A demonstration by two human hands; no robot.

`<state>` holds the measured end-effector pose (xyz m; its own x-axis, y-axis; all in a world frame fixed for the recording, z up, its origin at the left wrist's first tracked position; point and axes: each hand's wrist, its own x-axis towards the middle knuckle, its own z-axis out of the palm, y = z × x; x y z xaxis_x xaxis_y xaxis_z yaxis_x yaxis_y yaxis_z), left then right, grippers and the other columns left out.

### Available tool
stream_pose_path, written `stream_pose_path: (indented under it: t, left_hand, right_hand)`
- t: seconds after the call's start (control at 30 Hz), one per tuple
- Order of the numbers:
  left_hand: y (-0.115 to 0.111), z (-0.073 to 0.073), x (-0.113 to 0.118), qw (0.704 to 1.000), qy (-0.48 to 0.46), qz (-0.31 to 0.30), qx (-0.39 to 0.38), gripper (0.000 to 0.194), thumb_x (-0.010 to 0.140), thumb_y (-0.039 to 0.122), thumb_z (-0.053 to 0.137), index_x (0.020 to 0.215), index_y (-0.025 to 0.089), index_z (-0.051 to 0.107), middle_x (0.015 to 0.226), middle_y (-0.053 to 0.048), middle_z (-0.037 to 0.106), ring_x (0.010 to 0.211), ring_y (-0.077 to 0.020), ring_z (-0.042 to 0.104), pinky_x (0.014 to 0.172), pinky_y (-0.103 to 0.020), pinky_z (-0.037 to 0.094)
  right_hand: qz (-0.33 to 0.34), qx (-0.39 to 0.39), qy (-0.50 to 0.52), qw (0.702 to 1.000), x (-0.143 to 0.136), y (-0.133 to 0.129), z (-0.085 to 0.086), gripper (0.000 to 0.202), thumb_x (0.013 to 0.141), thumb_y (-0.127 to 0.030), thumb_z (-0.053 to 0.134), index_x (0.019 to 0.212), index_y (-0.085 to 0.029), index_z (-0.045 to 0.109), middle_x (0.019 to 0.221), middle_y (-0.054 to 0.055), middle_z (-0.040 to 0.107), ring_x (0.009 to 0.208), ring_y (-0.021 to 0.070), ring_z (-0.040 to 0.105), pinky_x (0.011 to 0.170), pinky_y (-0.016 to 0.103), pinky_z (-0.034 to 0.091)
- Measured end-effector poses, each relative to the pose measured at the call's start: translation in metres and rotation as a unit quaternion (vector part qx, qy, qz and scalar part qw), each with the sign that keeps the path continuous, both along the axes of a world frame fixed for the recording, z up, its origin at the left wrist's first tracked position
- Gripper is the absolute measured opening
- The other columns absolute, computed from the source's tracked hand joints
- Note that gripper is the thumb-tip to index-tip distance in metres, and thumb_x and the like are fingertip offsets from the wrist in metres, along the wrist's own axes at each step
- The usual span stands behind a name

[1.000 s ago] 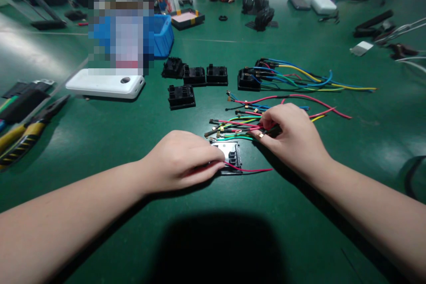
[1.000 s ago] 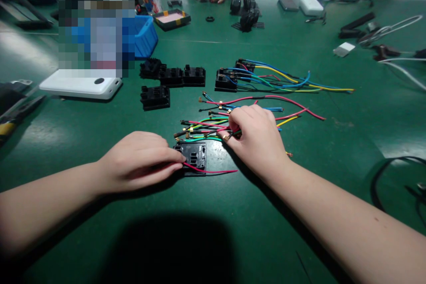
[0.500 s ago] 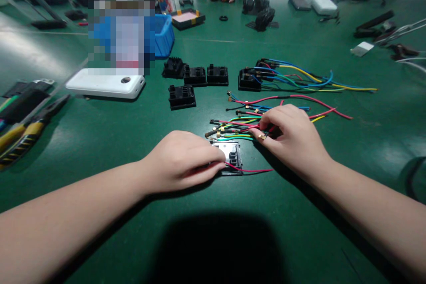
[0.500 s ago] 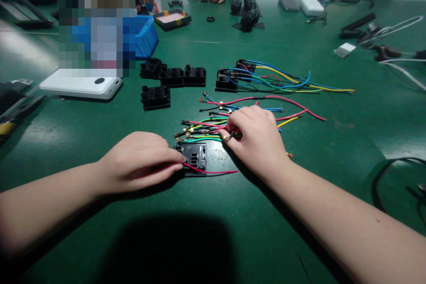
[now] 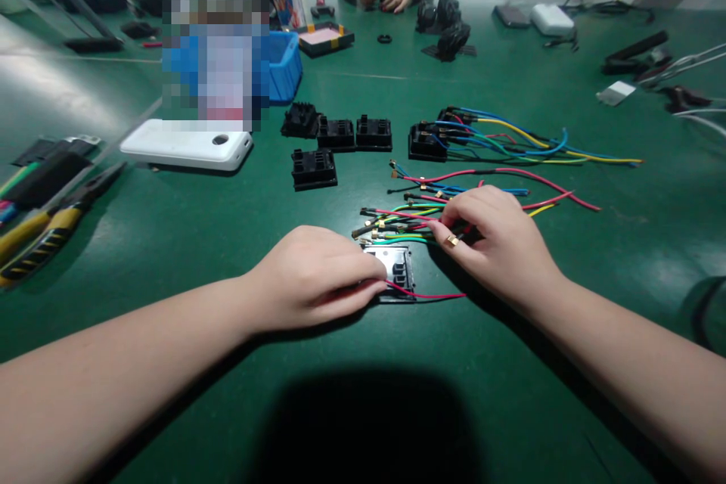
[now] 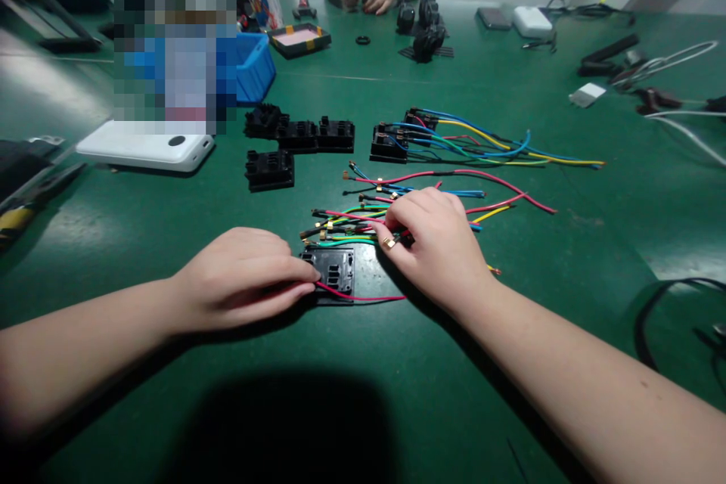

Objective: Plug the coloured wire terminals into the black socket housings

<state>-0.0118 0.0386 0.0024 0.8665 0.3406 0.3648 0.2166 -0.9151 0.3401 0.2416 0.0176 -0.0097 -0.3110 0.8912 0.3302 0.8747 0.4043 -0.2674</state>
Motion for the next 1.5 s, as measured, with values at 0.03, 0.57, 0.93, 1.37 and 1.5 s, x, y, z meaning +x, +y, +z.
stream_pose_path:
  t: [0.03, 0.57, 0.93, 1.37, 1.5]
  left_hand:
    - [-0.0002, 0.0002, -0.0002, 1.000, 0.001, 0.001, 0.001, 0.015, 0.094, 0.022, 0.052, 0.091, 0.015, 0.066, 0.062, 0.000, 0.061, 0.054, -0.0121, 0.054, 0.054, -0.027, 0.035]
    - [0.0000, 0.0001, 0.0005, 1.000, -0.009, 0.000, 0.000, 0.014, 0.093, 0.022, 0.053, 0.090, 0.015, 0.065, 0.060, 0.001, 0.059, 0.054, -0.0119, 0.053, 0.053, -0.027, 0.033]
    - [0.0021, -0.0010, 0.0002, 0.999, -0.022, -0.002, 0.036, 0.014, 0.093, 0.021, 0.052, 0.091, 0.015, 0.065, 0.062, 0.000, 0.061, 0.054, -0.0127, 0.054, 0.053, -0.028, 0.034]
    - [0.0020, -0.0005, -0.0001, 0.999, -0.018, 0.003, 0.026, 0.013, 0.093, 0.019, 0.051, 0.091, 0.016, 0.064, 0.063, 0.000, 0.063, 0.055, -0.0136, 0.053, 0.053, -0.030, 0.033]
    - [0.0013, -0.0022, -0.0002, 0.999, -0.025, -0.002, 0.026, 0.010, 0.091, 0.018, 0.053, 0.093, 0.016, 0.063, 0.065, -0.001, 0.065, 0.056, -0.0141, 0.054, 0.054, -0.030, 0.034]
  right_hand:
    - [0.003, 0.001, -0.001, 1.000, -0.0005, -0.0003, 0.0000, 0.018, 0.087, -0.030, 0.056, 0.072, -0.020, 0.053, 0.073, 0.003, 0.059, 0.075, 0.0206, 0.051, 0.070, 0.034, 0.036]
    - [0.066, 0.011, 0.032, 0.997, -0.0024, -0.0006, 0.0007, 0.013, 0.085, -0.023, 0.058, 0.073, -0.019, 0.053, 0.079, 0.006, 0.063, 0.080, 0.0213, 0.056, 0.074, 0.036, 0.042]
    - [0.079, 0.036, 0.048, 0.995, -0.0009, -0.0024, 0.0053, 0.014, 0.092, -0.021, 0.051, 0.086, -0.019, 0.063, 0.089, 0.007, 0.070, 0.086, 0.0208, 0.060, 0.081, 0.038, 0.043]
    - [0.020, 0.025, 0.043, 0.999, -0.0020, -0.0003, 0.0014, 0.016, 0.088, -0.022, 0.055, 0.102, -0.019, 0.062, 0.106, 0.010, 0.068, 0.103, 0.0257, 0.058, 0.088, 0.044, 0.042]
    - [-0.004, 0.010, 0.026, 1.000, -0.0021, -0.0001, 0.0006, 0.014, 0.087, -0.022, 0.054, 0.099, -0.018, 0.060, 0.103, 0.009, 0.067, 0.099, 0.0258, 0.058, 0.085, 0.044, 0.041]
